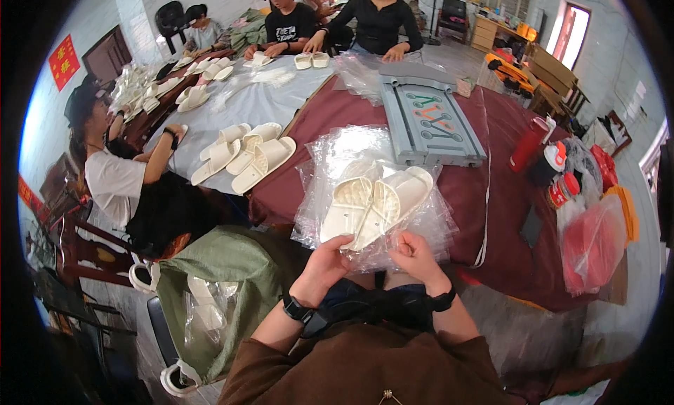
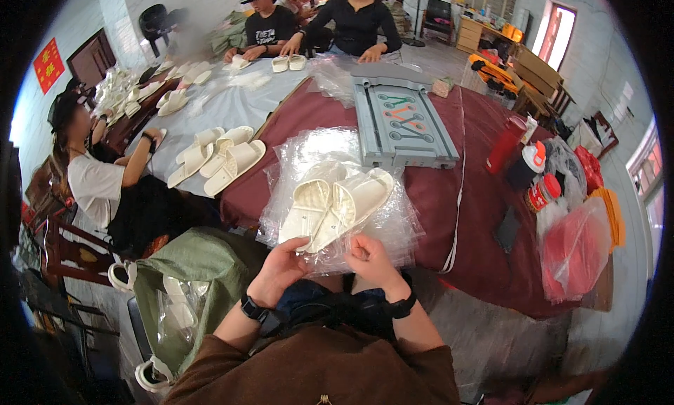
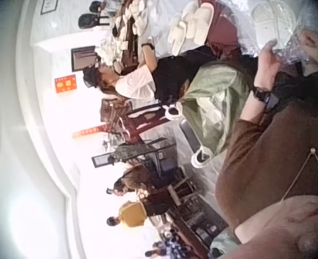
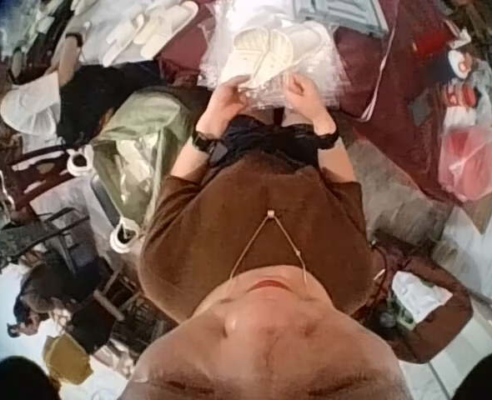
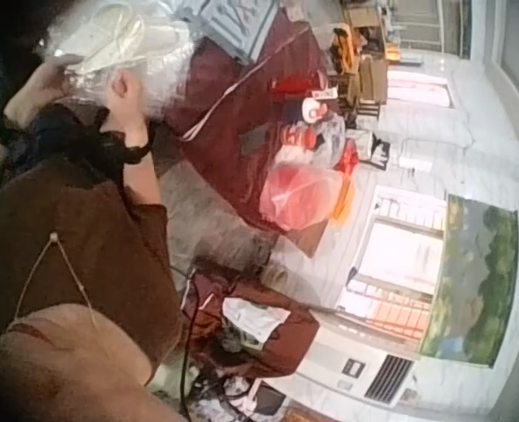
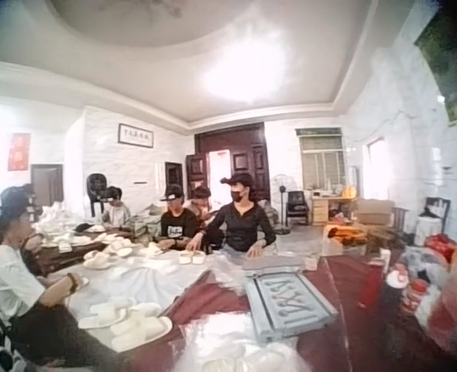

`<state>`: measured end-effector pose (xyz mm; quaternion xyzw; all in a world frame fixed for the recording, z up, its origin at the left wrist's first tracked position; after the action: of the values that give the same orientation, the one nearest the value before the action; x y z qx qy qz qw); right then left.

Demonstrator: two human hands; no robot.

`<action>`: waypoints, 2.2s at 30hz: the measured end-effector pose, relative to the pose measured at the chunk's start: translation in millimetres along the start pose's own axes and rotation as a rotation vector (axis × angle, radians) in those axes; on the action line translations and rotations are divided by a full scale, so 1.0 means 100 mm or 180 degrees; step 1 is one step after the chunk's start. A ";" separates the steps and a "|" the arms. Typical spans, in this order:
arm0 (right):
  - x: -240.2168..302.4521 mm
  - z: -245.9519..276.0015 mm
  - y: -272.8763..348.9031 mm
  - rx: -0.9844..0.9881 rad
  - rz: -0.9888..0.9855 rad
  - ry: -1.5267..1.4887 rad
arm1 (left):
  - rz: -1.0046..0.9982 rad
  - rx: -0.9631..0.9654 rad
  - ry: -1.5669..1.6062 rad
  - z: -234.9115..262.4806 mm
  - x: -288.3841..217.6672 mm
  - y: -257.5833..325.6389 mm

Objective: The recorder is sorting and bagging white slippers in a shoe manufacturing environment.

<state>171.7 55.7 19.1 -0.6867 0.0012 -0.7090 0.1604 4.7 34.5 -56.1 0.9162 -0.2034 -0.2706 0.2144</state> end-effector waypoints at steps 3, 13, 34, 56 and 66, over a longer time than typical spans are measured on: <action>0.31 0.01 -0.13 0.0567 0.0323 -0.0550 | -0.0245 -0.0252 0.0103 0.09 -0.29 0.30; -0.20 0.31 -0.20 -0.0134 0.0741 0.2194 | -0.3798 -0.1886 -0.2876 0.64 -2.48 2.45; -0.20 0.21 -0.14 -0.0459 0.0781 0.2244 | -0.0809 -0.4893 -0.6707 3.50 -2.73 2.66; -0.10 0.10 -0.12 -0.0663 0.1152 0.2247 | -0.0164 -0.3869 -0.7024 3.87 -3.23 2.10; -0.14 0.33 -0.09 -0.0861 0.1131 0.2393 | -0.3239 -0.3026 -0.6677 0.44 -3.22 1.21</action>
<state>201.7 75.0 9.2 -0.3849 0.2704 -0.8645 0.1769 -300.5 79.6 102.9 0.0678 0.2172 -0.9651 0.1297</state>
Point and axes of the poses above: each hand's wrist, its own y-axis away from the middle knuckle, its own z-axis out of the back of the hand, x = y × z, the point moved 10 cm from there along -y, towards the middle knuckle, and after that the axes turned 8 degrees about -x, right-handed, at the moved point
